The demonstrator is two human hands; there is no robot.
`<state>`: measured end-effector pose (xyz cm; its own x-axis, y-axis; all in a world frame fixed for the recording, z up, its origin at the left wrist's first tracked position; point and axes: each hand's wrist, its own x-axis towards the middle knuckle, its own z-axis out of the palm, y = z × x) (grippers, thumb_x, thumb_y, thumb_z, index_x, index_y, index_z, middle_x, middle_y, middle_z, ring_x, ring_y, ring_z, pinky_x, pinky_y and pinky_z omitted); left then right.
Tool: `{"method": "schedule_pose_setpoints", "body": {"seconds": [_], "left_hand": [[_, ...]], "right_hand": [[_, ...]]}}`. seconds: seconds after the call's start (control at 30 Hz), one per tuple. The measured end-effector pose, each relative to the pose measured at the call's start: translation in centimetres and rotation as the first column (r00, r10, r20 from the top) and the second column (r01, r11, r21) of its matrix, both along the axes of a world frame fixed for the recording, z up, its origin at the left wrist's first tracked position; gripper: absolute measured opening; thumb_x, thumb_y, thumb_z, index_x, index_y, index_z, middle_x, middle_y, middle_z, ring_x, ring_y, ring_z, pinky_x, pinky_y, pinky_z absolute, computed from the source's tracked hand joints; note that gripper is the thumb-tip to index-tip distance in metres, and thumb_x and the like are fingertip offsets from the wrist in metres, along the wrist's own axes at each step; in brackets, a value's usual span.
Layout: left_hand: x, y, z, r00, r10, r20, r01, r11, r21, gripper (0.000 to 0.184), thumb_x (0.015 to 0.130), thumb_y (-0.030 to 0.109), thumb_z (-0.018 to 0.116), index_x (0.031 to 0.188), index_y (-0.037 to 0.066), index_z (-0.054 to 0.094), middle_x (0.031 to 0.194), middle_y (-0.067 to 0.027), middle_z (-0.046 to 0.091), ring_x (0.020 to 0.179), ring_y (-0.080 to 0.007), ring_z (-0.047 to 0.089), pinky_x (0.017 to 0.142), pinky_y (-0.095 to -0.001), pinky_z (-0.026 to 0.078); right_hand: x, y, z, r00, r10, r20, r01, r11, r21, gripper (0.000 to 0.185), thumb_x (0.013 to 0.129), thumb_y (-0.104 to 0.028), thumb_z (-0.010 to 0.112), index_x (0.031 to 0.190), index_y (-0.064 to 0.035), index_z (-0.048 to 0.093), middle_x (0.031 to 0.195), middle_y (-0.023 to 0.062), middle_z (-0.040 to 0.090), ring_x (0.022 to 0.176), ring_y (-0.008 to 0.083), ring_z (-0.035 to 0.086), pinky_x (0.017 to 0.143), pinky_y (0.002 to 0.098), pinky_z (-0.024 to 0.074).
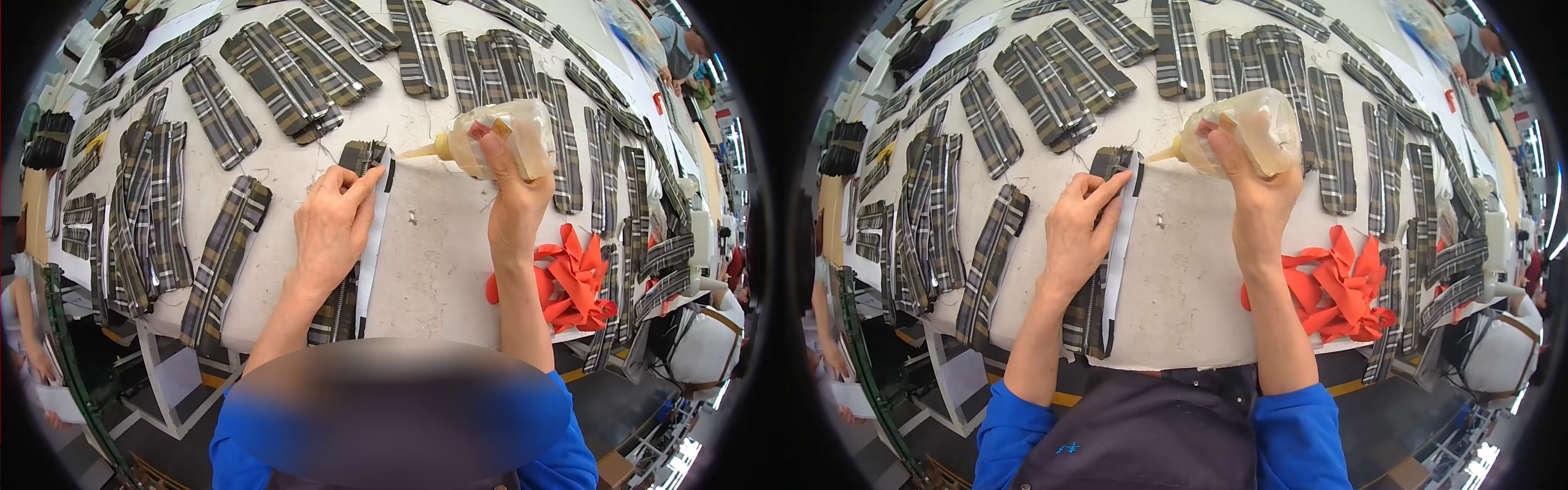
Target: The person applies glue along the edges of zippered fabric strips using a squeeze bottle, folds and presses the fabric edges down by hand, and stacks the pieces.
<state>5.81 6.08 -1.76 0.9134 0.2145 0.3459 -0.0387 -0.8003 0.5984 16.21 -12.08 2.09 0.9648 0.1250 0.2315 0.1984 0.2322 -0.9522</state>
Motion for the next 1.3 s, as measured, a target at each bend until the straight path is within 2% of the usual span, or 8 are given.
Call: {"method": "schedule_pose_setpoints", "body": {"seconds": [0.07,0.5,0.67,0.9,0.97,1.1,1.17,1.3], "left_hand": [[0.1,-0.1,-0.1,1.0,-0.002,0.004,0.002,1.0,0.0,0.032,0.09,0.007,0.065,0.121,0.011,0.07,0.088,-0.0072,0.058,0.072,-0.0206,0.059,0.064,-0.0332,0.049],[-0.2,-0.4,0.0,1.0,0.01,0.0,-0.01,0.997,0.077,0.032,0.089,0.007,0.066,0.12,0.012,0.07,0.091,-0.0068,0.058,0.081,-0.0228,0.06,0.068,-0.0353,0.05],[-0.4,-0.4,0.2,1.0,0.009,0.002,-0.01,0.997,0.075,0.032,0.088,0.007,0.067,0.12,0.011,0.07,0.092,-0.0072,0.058,0.083,-0.0233,0.06,0.069,-0.0354,0.05],[-2.1,-0.9,1.3,1.0,-0.003,0.012,0.003,0.999,0.053,0.029,0.084,0.002,0.068,0.112,0.006,0.071,0.101,-0.0098,0.063,0.088,-0.0253,0.062,0.074,-0.036,0.051],[-2.7,-1.1,1.3,1.0,-0.008,0.02,0.006,0.998,0.061,0.027,0.083,0.001,0.068,0.11,0.005,0.071,0.102,-0.0101,0.063,0.088,-0.0255,0.062,0.074,-0.0359,0.051],[-3.3,-1.1,1.1,0.999,-0.011,0.031,0.009,0.998,0.057,0.025,0.081,0.002,0.071,0.106,0.002,0.071,0.105,-0.0116,0.064,0.094,-0.0276,0.061,0.079,-0.0373,0.051],[-3.4,-1.1,1.3,0.999,-0.016,0.047,0.013,0.997,0.07,0.026,0.08,0.002,0.071,0.106,0.001,0.071,0.106,-0.0122,0.064,0.097,-0.0284,0.061,0.081,-0.0378,0.05],[-3.8,-1.2,1.2,1.0,-0.004,-0.002,0.004,1.0,0.001,0.029,0.08,0.003,0.072,0.108,0.001,0.07,0.109,-0.0131,0.064,0.1,-0.0302,0.06,0.085,-0.039,0.05]], "right_hand": [[-0.1,-0.2,0.1,1.0,-0.012,-0.003,0.012,0.999,-0.052,0.04,0.092,-0.014,0.073,0.127,0.0038,0.061,0.113,0.0102,0.069,0.103,0.0163,0.066,0.093,0.0307,0.0504],[-0.2,-0.3,0.0,0.999,0.0,-0.043,-0.001,1.0,-0.022,0.04,0.091,-0.013,0.074,0.126,0.004,0.061,0.111,0.012,0.071,0.104,0.0178,0.067,0.093,0.031,0.0513],[-0.4,-0.4,0.2,0.997,0.005,-0.082,-0.009,0.999,-0.038,0.041,0.09,-0.014,0.074,0.125,0.0043,0.062,0.11,0.0096,0.069,0.102,0.0164,0.066,0.091,0.0301,0.0511],[-1.1,-0.7,0.4,0.996,0.014,-0.093,-0.021,0.997,-0.071,0.042,0.089,-0.014,0.076,0.124,0.0048,0.062,0.111,0.0099,0.069,0.101,0.0164,0.066,0.092,0.03,0.0495],[-1.3,-0.7,0.5,0.995,0.005,-0.095,-0.01,0.998,-0.055,0.037,0.088,-0.018,0.077,0.116,0.0025,0.067,0.11,0.0088,0.07,0.099,0.0149,0.065,0.088,0.0291,0.0503],[-1.5,-1.3,1.2,0.974,0.06,-0.218,-0.05,0.997,0.052,0.038,0.088,-0.019,0.077,0.118,0.0019,0.065,0.11,0.0091,0.069,0.1,0.0152,0.066,0.085,0.03,0.0531],[-1.5,-1.6,1.3,0.975,0.012,-0.224,0.014,0.993,0.116,0.039,0.091,-0.02,0.072,0.121,0.003,0.062,0.111,0.0083,0.067,0.099,0.0184,0.067,0.075,0.0363,0.0611],[-2.0,-1.5,0.1,0.979,-0.035,-0.203,0.043,0.998,0.035,0.042,0.09,-0.02,0.074,0.123,0.0025,0.061,0.111,0.0083,0.067,0.1,0.0175,0.067,0.08,0.0339,0.0593]]}}
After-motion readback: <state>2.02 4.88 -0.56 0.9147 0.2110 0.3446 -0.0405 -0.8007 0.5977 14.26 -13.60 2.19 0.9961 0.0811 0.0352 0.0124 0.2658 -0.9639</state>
